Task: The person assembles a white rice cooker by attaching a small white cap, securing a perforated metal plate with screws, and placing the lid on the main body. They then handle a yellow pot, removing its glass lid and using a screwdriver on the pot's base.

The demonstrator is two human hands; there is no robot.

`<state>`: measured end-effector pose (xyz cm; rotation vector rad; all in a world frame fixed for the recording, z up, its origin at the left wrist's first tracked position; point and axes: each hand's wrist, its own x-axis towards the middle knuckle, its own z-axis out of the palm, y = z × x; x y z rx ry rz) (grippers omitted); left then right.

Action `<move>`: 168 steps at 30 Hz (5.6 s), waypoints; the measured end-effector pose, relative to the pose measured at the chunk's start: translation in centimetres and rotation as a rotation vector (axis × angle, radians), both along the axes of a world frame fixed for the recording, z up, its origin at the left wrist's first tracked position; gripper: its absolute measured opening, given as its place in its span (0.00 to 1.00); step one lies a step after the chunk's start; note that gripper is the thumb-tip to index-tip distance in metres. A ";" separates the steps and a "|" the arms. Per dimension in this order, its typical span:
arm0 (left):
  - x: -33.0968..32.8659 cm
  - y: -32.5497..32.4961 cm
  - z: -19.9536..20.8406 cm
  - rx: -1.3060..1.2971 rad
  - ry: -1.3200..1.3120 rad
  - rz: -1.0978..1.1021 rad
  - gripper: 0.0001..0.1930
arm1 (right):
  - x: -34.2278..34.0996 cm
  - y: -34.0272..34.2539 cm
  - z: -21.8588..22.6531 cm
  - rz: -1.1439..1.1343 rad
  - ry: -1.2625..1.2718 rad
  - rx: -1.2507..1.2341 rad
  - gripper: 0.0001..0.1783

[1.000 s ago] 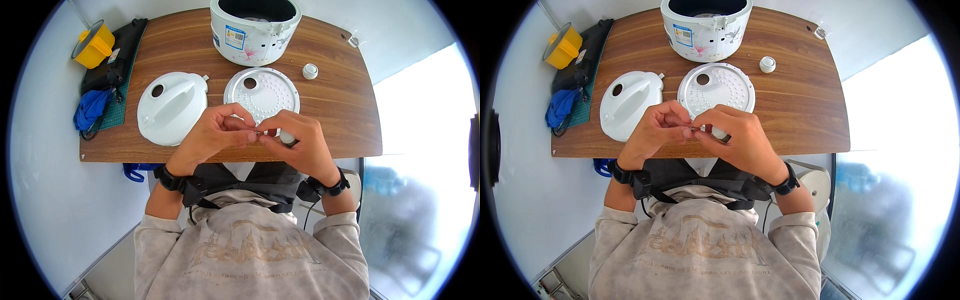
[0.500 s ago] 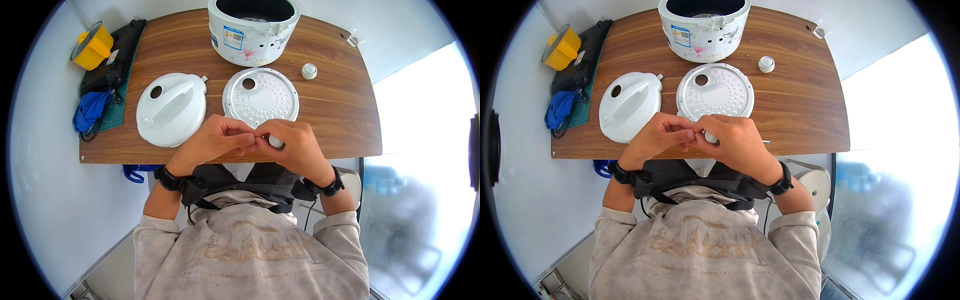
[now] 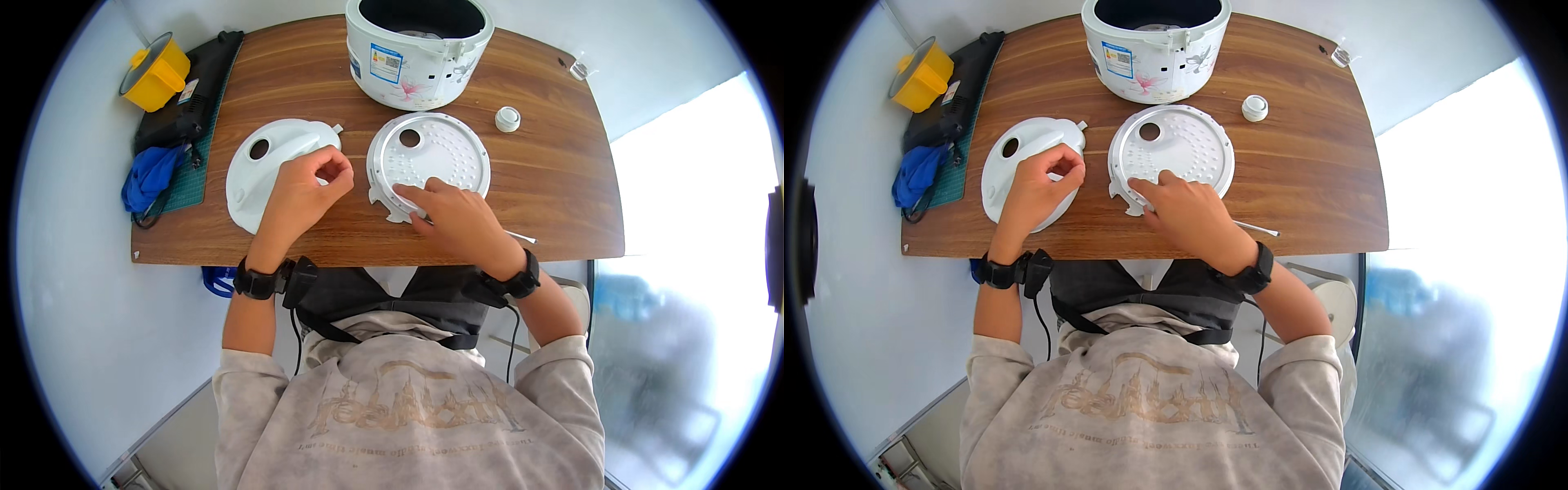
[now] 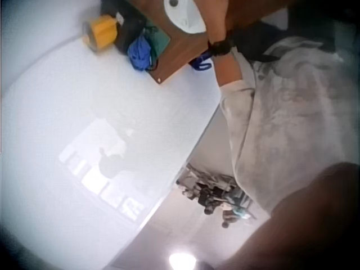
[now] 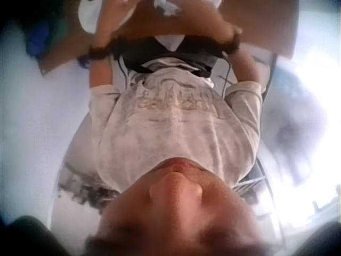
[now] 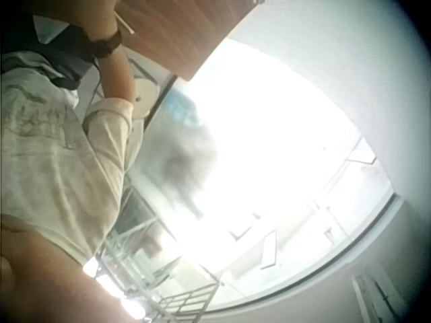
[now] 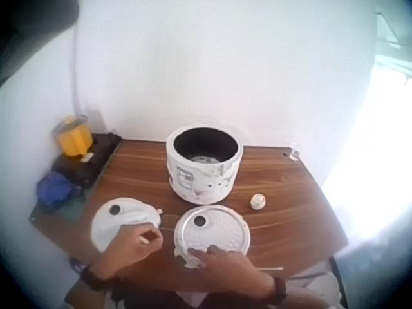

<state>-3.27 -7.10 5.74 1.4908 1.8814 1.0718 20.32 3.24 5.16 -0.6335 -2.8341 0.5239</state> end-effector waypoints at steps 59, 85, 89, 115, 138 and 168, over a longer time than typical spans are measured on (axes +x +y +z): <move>1.4 4.1 -2.5 0.081 0.614 -0.260 0.07 | -1.6 -0.9 -2.9 -0.001 -0.023 0.288 0.27; 1.0 3.9 -4.5 -0.038 0.157 -0.032 0.09 | -1.4 -0.2 -1.1 0.010 -0.003 0.035 0.26; 1.1 3.9 -4.4 -0.015 0.164 -0.027 0.08 | -1.3 0.2 1.9 -0.007 0.141 -0.040 0.24; 1.2 3.9 -4.2 -0.018 0.060 -0.011 0.12 | -4.1 3.6 7.5 0.009 0.614 -0.119 0.25; 1.4 3.9 -4.4 0.024 0.146 -0.007 0.10 | -6.3 4.2 5.8 -0.059 0.597 -0.003 0.30; 1.4 4.3 -4.0 -0.022 0.167 -0.011 0.08 | -6.0 3.0 6.2 0.019 0.514 0.173 0.26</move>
